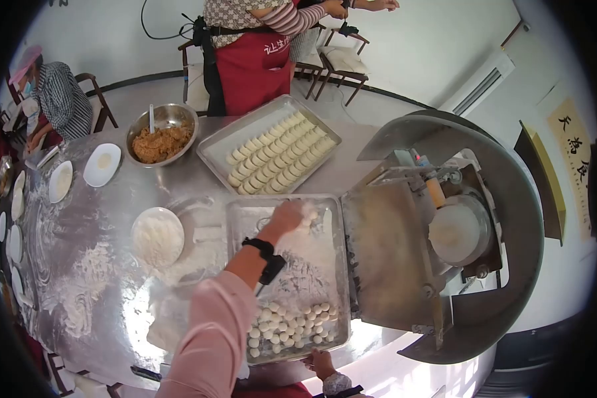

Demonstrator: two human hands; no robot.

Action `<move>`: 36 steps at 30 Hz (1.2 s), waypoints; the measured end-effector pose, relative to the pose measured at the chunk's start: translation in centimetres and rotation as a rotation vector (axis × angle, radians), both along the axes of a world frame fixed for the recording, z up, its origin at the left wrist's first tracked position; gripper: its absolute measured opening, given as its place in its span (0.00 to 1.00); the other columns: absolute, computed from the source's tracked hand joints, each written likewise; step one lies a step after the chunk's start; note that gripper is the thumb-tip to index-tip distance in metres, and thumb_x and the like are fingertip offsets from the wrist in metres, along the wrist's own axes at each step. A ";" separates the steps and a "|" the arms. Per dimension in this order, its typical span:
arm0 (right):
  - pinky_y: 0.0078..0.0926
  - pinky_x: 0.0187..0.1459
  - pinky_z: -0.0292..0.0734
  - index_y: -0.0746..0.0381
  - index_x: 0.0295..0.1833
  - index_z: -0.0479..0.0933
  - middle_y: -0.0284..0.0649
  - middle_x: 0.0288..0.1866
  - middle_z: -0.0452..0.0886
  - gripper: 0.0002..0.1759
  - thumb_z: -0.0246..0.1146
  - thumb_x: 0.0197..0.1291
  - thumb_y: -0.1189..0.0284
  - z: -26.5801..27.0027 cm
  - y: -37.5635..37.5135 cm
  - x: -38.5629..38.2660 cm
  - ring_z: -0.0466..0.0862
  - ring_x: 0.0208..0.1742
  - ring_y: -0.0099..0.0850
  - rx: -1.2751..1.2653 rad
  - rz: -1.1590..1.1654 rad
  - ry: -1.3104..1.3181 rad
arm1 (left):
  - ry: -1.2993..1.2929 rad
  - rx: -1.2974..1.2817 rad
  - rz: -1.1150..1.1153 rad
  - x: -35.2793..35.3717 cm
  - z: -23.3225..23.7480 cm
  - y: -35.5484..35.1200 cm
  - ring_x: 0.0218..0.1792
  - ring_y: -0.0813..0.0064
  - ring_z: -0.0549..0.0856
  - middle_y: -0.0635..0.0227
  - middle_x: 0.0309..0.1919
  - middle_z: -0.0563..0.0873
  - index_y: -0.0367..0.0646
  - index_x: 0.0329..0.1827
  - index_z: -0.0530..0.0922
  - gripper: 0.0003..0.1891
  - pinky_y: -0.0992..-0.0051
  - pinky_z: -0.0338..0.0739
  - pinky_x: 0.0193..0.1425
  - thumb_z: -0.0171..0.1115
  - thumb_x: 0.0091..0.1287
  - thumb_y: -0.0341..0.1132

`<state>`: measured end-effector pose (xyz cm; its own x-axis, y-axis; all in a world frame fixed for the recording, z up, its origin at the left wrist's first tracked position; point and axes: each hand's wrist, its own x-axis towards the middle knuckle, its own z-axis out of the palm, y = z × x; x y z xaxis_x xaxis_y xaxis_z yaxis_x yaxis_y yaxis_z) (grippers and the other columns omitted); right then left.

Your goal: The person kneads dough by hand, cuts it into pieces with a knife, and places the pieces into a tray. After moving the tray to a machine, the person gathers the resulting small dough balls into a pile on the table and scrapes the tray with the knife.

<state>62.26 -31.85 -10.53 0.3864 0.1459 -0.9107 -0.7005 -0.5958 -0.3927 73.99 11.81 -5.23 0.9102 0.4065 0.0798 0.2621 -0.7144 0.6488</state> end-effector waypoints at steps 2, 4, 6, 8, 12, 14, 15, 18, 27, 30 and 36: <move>0.28 0.27 0.76 0.66 0.44 0.71 0.41 0.30 0.80 0.17 0.53 0.67 0.60 0.6 0.3 -0.3 0.85 0.32 0.34 -0.063 0.001 -0.041 | 0.166 0.283 -0.163 -0.7 -0.6 -4.9 0.67 0.55 0.66 0.68 0.69 0.66 0.65 0.58 0.76 0.22 0.52 0.66 0.61 0.53 0.61 0.33; 0.28 0.27 0.76 0.66 0.44 0.71 0.41 0.30 0.80 0.17 0.53 0.67 0.60 -0.5 -0.2 0.3 0.84 0.31 0.33 -0.023 0.008 -0.033 | 0.168 0.412 -0.424 -4.2 -2.0 -9.5 0.68 0.57 0.64 0.74 0.71 0.62 0.70 0.56 0.78 0.21 0.50 0.61 0.63 0.54 0.61 0.34; 0.29 0.27 0.76 0.67 0.44 0.70 0.43 0.29 0.79 0.17 0.53 0.67 0.61 0.3 -0.2 -0.2 0.83 0.29 0.33 0.028 -0.016 -0.010 | 0.127 0.289 -0.548 -9.0 -3.3 -11.2 0.68 0.58 0.64 0.76 0.71 0.63 0.69 0.55 0.79 0.21 0.50 0.59 0.64 0.54 0.60 0.34; 0.29 0.25 0.75 0.67 0.41 0.70 0.44 0.27 0.78 0.17 0.53 0.67 0.61 1.3 1.0 -0.2 0.82 0.26 0.34 0.011 -0.081 -0.027 | 0.031 0.228 -0.048 -13.4 -1.2 -11.5 0.68 0.59 0.65 0.78 0.69 0.67 0.69 0.53 0.81 0.20 0.52 0.57 0.64 0.54 0.59 0.34; 0.28 0.24 0.76 0.67 0.40 0.70 0.47 0.30 0.80 0.17 0.54 0.67 0.60 0.6 -0.4 0.2 0.83 0.28 0.35 0.015 -0.002 -0.010 | 0.107 0.123 -0.414 -19.8 -1.8 -14.6 0.67 0.67 0.67 0.74 0.68 0.67 0.67 0.57 0.78 0.27 0.53 0.62 0.65 0.54 0.56 0.25; 0.29 0.22 0.76 0.66 0.38 0.71 0.45 0.28 0.81 0.15 0.56 0.64 0.62 0.2 -1.7 1.5 0.84 0.26 0.33 0.025 0.173 -0.045 | 0.137 0.115 -0.278 -22.6 0.9 -13.9 0.64 0.65 0.70 0.71 0.66 0.69 0.64 0.57 0.78 0.27 0.56 0.65 0.64 0.54 0.55 0.24; 0.30 0.20 0.76 0.65 0.35 0.71 0.43 0.25 0.82 0.13 0.57 0.62 0.65 -1.0 -2.8 2.1 0.84 0.24 0.31 0.033 0.305 -0.073 | 0.152 0.113 -0.147 -23.9 2.6 -13.1 0.61 0.63 0.73 0.68 0.64 0.72 0.61 0.57 0.78 0.27 0.59 0.69 0.62 0.54 0.55 0.23; 0.39 0.25 0.76 0.66 0.38 0.71 0.46 0.26 0.82 0.11 0.59 0.56 0.70 3.4 0.2 2.1 0.84 0.25 0.41 -0.123 0.479 -0.794 | 0.013 -0.093 0.004 -30.2 6.9 -10.9 0.49 0.57 0.81 0.60 0.53 0.79 0.50 0.58 0.76 0.26 0.63 0.75 0.54 0.57 0.53 0.22; 0.43 0.64 0.61 0.65 0.63 0.66 0.52 0.61 0.69 0.29 0.61 0.54 0.73 5.8 18.9 -0.5 0.67 0.63 0.49 0.259 0.815 -1.399 | 0.209 -0.162 0.742 -49.7 5.0 -11.1 0.46 0.52 0.79 0.55 0.48 0.79 0.43 0.59 0.73 0.25 0.63 0.74 0.53 0.66 0.57 0.34; 0.41 0.58 0.69 0.66 0.58 0.69 0.53 0.54 0.73 0.25 0.60 0.53 0.75 6.9 17.8 -6.8 0.74 0.55 0.48 0.427 0.865 -1.246 | 0.204 -0.381 0.845 -52.1 1.6 -13.4 0.43 0.59 0.80 0.58 0.44 0.78 0.43 0.56 0.74 0.29 0.65 0.76 0.49 0.72 0.52 0.43; 0.33 0.52 0.75 0.67 0.62 0.66 0.47 0.49 0.78 0.26 0.54 0.54 0.82 7.5 14.7 -16.3 0.80 0.50 0.39 0.456 0.799 -0.705 | 0.169 0.081 0.847 -48.0 0.9 -14.2 0.42 0.56 0.76 0.61 0.39 0.77 0.44 0.44 0.76 0.19 0.61 0.73 0.48 0.71 0.50 0.37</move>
